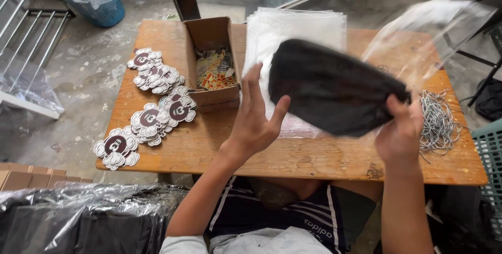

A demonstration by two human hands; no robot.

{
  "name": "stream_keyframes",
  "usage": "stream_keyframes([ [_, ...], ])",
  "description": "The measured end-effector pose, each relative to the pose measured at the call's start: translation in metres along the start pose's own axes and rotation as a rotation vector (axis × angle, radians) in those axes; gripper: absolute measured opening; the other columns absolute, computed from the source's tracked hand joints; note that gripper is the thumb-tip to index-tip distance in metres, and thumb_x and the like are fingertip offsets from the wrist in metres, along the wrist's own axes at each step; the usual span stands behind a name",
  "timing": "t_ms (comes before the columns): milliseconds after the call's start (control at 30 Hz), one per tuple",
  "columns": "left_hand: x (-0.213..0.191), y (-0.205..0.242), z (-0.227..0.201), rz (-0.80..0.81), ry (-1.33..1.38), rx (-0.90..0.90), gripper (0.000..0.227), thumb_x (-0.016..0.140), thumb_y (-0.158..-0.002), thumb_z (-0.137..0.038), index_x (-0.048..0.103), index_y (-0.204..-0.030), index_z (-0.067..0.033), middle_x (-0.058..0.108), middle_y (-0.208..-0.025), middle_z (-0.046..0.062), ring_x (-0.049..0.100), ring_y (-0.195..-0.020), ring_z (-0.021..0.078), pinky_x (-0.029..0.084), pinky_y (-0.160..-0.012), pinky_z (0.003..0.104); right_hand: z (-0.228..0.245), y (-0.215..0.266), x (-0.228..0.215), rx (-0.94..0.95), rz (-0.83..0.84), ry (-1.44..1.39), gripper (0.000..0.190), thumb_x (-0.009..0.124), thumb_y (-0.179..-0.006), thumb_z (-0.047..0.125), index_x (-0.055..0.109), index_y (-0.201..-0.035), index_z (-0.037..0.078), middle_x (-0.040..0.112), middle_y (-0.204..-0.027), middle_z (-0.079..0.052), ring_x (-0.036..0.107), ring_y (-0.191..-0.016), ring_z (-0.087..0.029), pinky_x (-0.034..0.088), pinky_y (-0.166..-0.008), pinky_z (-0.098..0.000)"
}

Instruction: The person attaches a metal chain to a cartoon-shaped tag and then places the tag onto a small black pouch. They then place the pouch into a clear plastic bag and seal it. This process is repeated for a second pouch.

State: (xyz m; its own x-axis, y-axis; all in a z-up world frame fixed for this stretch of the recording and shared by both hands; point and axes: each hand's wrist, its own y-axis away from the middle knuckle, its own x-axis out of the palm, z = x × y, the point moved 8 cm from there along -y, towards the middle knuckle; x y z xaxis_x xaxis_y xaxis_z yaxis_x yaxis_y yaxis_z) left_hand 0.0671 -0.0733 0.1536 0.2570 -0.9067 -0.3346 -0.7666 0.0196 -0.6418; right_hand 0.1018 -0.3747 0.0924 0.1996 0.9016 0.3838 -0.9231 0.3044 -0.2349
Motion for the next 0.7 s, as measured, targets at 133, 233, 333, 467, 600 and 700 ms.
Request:
stream_keyframes([
  [133,-0.027,0.053,0.019,0.074,0.275,-0.418,0.060,0.057,-0.097,-0.023,0.027,-0.146,-0.0067,0.055,-0.126,0.017,0.057,-0.115,0.0284,0.046,-0.096,0.038,-0.043,0.057,0.018,0.333,0.247,-0.340,0.045,0.063,-0.091,0.014,0.055,-0.132,-0.004,0.063,-0.132,-0.018,0.062,-0.123,-0.030,0.049,-0.109,-0.0403],
  [233,-0.074,0.107,0.021,-0.163,0.254,-0.468,0.053,0.060,-0.094,-0.010,0.036,-0.141,-0.0069,0.064,-0.111,0.015,0.064,-0.102,0.0222,0.053,-0.089,0.032,-0.065,0.091,0.057,0.499,0.469,-0.455,0.048,0.064,-0.089,0.011,0.054,-0.133,-0.007,0.062,-0.132,-0.025,0.061,-0.120,-0.037,0.047,-0.105,-0.0447],
  [333,-0.124,0.172,0.015,-0.387,0.134,-0.503,0.052,0.063,-0.092,-0.009,0.040,-0.139,-0.0041,0.064,-0.121,0.018,0.065,-0.112,0.0259,0.054,-0.097,0.033,-0.066,0.135,0.123,0.580,0.763,-0.470,0.046,0.067,-0.091,0.011,0.052,-0.130,-0.007,0.064,-0.122,-0.024,0.065,-0.108,-0.034,0.052,-0.092,-0.0405],
  [467,-0.184,0.263,-0.011,-0.708,-0.052,-0.571,0.051,0.060,-0.094,-0.010,0.038,-0.139,-0.0018,0.061,-0.126,0.021,0.062,-0.114,0.0266,0.049,-0.101,0.033,-0.072,0.206,0.205,0.779,1.148,-0.440,0.053,0.066,-0.095,0.017,0.048,-0.137,-0.010,0.064,-0.125,-0.023,0.066,-0.109,-0.031,0.054,-0.089,-0.0393],
  [600,-0.223,0.357,-0.034,-1.007,-0.121,-0.677,0.053,0.060,-0.092,-0.014,0.031,-0.136,-0.0066,0.063,-0.116,0.015,0.063,-0.096,0.0195,0.052,-0.083,0.029,-0.120,0.275,0.271,0.990,1.368,-0.373,0.051,0.069,-0.092,0.016,0.053,-0.135,-0.005,0.068,-0.122,-0.016,0.069,-0.106,-0.025,0.054,-0.091,-0.0362],
  [700,-0.251,0.425,-0.060,-1.301,-0.302,-0.676,0.046,0.060,-0.093,-0.014,0.028,-0.126,-0.0072,0.062,-0.116,0.021,0.061,-0.094,0.0219,0.049,-0.080,0.030,-0.163,0.334,0.320,1.218,1.376,-0.106,0.056,0.068,-0.083,0.006,0.055,-0.138,0.002,0.069,-0.123,-0.015,0.067,-0.108,-0.027,0.051,-0.097,-0.0392],
])
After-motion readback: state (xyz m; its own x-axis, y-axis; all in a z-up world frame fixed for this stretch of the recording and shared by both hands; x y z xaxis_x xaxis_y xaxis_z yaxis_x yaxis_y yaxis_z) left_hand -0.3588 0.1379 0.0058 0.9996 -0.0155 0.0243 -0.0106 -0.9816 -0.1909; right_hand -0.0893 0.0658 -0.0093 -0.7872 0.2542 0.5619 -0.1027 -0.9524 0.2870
